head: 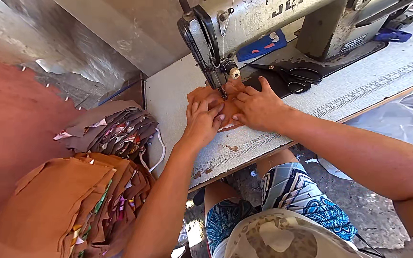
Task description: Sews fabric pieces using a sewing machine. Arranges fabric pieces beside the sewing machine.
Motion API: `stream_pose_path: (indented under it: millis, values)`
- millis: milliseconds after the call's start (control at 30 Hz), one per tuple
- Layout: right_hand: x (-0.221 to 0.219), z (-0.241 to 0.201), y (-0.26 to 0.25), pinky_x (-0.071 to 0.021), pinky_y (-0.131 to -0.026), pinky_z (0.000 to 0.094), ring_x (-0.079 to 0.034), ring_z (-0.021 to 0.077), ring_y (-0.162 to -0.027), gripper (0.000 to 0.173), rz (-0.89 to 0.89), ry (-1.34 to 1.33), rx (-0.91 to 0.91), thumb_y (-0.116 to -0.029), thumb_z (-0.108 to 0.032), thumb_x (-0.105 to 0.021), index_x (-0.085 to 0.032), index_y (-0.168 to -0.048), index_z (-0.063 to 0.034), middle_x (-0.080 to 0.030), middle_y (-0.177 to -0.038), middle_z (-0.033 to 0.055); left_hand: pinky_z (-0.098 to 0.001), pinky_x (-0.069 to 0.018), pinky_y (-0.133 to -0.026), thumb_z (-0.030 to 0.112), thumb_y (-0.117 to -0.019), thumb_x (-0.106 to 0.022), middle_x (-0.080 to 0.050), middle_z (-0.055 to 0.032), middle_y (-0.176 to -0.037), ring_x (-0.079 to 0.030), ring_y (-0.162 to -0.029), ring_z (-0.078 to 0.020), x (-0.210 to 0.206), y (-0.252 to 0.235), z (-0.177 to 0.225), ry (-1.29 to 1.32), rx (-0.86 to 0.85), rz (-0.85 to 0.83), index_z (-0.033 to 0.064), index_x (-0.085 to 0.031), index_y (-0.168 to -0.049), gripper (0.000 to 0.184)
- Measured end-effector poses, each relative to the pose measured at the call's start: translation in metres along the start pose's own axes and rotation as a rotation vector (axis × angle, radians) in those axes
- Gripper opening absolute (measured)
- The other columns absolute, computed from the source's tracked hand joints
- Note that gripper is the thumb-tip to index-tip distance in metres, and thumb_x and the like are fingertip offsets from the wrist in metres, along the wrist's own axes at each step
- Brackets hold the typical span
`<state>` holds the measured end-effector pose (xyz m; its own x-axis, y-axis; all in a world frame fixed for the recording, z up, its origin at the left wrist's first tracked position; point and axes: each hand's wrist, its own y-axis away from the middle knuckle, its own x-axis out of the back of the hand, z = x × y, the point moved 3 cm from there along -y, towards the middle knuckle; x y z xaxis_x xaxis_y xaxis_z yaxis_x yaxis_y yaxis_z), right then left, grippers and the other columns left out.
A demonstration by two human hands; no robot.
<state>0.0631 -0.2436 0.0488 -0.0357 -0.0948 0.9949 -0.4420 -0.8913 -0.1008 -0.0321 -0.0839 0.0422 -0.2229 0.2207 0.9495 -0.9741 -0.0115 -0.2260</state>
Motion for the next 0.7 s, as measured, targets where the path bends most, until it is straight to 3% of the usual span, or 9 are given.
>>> stream_pose_path:
  millis: [67, 333, 500, 700]
  values:
    - [-0.001, 0.002, -0.001, -0.0166, -0.113, 0.0797, -0.049, 0.0418, -0.139, 0.054, -0.013, -0.002, 0.004, -0.1078, -0.045, -0.045, -0.061, -0.138, -0.0026, -0.060, -0.141, 0.0176, -0.0654, -0.0304, -0.113, 0.032, -0.1086, -0.047, -0.048, -0.0086, -0.157, -0.038, -0.145, -0.0380, -0.005, 0.004, -0.001, 0.025, 0.022, -0.026, 0.0146, -0.061, -0.144, 0.042]
    - [-0.007, 0.017, -0.018, -0.0163, -0.118, 0.0741, -0.037, 0.0373, -0.150, 0.056, -0.058, -0.037, -0.026, -0.1103, -0.042, -0.039, -0.047, -0.154, -0.0081, -0.047, -0.158, 0.0128, -0.0698, -0.0181, -0.116, 0.042, -0.1114, -0.033, -0.033, -0.0053, -0.167, -0.025, -0.154, -0.0368, -0.020, -0.001, -0.002, -0.058, 0.131, -0.078, 0.0179, -0.039, -0.160, 0.055]
    - [-0.010, 0.025, -0.014, -0.0161, -0.121, 0.0702, -0.036, 0.0389, -0.151, 0.057, 0.098, -0.059, -0.044, -0.1084, -0.039, -0.045, -0.046, -0.154, -0.0048, -0.046, -0.158, 0.0165, -0.0685, -0.0166, -0.117, 0.042, -0.1115, -0.032, -0.029, -0.0059, -0.169, -0.022, -0.155, -0.0366, -0.020, -0.015, -0.008, -0.061, 0.194, -0.124, 0.0196, -0.035, -0.162, 0.055]
    - [0.004, 0.049, 0.001, -0.0203, -0.117, 0.0743, -0.041, 0.0457, -0.145, 0.045, 0.280, -0.094, -0.121, -0.1042, -0.030, -0.056, -0.060, -0.139, -0.0025, -0.056, -0.146, 0.0234, -0.0678, -0.0188, -0.118, 0.046, -0.1115, -0.029, -0.023, -0.0110, -0.170, -0.020, -0.156, -0.0384, -0.019, -0.030, -0.015, -0.076, 0.269, -0.143, 0.0174, -0.030, -0.163, 0.059]
